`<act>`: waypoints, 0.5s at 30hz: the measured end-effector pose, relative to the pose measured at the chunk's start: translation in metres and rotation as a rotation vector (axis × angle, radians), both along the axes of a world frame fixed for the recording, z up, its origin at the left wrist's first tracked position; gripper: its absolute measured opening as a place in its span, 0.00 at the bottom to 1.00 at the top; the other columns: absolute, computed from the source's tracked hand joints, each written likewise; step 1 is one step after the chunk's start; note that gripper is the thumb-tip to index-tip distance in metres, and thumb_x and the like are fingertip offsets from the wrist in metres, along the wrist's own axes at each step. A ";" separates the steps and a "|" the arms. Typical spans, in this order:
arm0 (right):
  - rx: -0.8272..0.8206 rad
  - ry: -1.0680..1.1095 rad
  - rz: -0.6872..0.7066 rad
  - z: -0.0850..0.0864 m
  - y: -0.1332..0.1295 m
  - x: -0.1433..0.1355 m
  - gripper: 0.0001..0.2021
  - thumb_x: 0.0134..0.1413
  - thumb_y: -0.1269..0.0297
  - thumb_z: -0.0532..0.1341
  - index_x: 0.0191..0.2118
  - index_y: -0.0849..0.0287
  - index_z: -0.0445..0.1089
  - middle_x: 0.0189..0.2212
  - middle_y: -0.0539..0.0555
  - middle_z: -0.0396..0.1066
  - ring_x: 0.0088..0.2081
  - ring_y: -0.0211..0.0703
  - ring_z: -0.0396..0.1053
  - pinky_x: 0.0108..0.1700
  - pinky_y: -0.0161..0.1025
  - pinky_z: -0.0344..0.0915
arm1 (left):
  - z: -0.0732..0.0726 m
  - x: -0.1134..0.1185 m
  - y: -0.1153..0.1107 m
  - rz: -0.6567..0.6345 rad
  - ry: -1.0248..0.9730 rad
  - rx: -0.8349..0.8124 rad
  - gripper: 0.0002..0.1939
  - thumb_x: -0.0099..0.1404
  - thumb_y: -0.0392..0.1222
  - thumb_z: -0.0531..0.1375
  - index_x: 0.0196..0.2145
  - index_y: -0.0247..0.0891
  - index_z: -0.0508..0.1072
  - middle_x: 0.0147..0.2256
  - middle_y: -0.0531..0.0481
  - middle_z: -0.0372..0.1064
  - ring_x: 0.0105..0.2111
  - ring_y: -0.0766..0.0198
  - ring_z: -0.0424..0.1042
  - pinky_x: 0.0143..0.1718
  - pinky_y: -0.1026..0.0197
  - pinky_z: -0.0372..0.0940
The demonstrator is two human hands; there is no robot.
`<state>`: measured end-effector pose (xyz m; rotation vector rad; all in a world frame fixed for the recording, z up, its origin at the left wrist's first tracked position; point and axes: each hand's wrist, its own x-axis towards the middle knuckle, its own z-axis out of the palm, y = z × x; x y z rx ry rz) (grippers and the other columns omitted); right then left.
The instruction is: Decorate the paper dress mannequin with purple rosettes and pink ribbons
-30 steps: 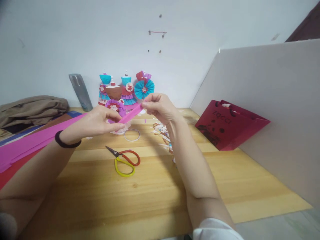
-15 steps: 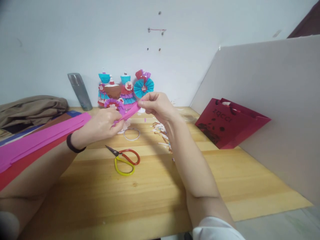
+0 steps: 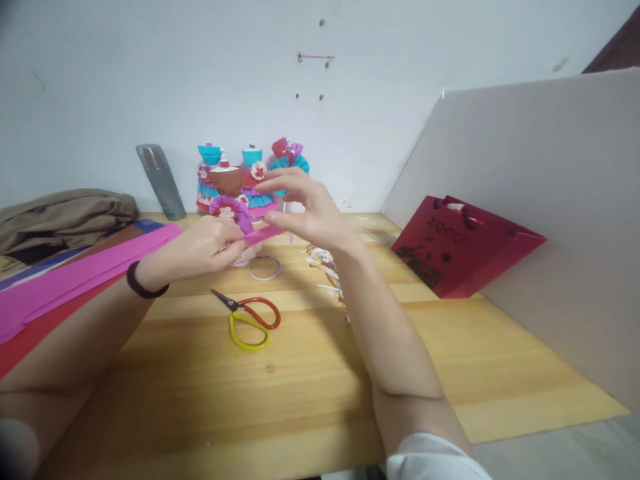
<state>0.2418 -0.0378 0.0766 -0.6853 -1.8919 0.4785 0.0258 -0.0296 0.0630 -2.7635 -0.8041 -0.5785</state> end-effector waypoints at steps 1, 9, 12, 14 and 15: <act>0.068 -0.087 -0.003 0.001 -0.003 -0.003 0.11 0.46 0.57 0.72 0.37 0.50 0.77 0.51 0.55 0.71 0.57 0.55 0.63 0.56 0.52 0.63 | 0.001 0.001 -0.001 0.008 0.019 -0.032 0.16 0.66 0.35 0.51 0.22 0.34 0.69 0.20 0.50 0.65 0.21 0.68 0.59 0.26 0.61 0.52; 0.281 -0.450 -0.047 -0.008 -0.008 -0.021 0.02 0.51 0.67 0.68 0.31 0.54 0.75 0.42 0.55 0.75 0.55 0.55 0.66 0.60 0.57 0.58 | 0.000 0.003 -0.002 -0.037 -0.008 -0.109 0.16 0.66 0.37 0.52 0.21 0.34 0.67 0.20 0.49 0.65 0.19 0.68 0.59 0.24 0.62 0.51; 0.246 -0.435 -0.062 -0.009 -0.007 -0.021 0.05 0.51 0.70 0.66 0.27 0.55 0.73 0.37 0.55 0.75 0.51 0.55 0.68 0.56 0.55 0.62 | 0.000 0.002 -0.002 -0.035 -0.034 -0.082 0.15 0.65 0.37 0.52 0.20 0.34 0.66 0.19 0.49 0.64 0.20 0.69 0.59 0.24 0.62 0.51; 0.208 -0.448 -0.082 -0.008 -0.007 -0.020 0.07 0.51 0.70 0.65 0.25 0.55 0.72 0.34 0.55 0.75 0.48 0.54 0.69 0.54 0.54 0.63 | 0.000 0.001 -0.002 -0.037 -0.064 -0.056 0.15 0.64 0.38 0.54 0.20 0.35 0.66 0.19 0.51 0.62 0.19 0.69 0.57 0.24 0.62 0.50; 0.185 -0.456 -0.093 -0.008 -0.007 -0.019 0.07 0.51 0.70 0.65 0.25 0.55 0.71 0.33 0.54 0.75 0.46 0.54 0.70 0.53 0.53 0.63 | 0.000 0.000 -0.002 -0.038 -0.079 -0.046 0.15 0.64 0.39 0.54 0.20 0.35 0.66 0.18 0.51 0.61 0.19 0.69 0.56 0.24 0.62 0.50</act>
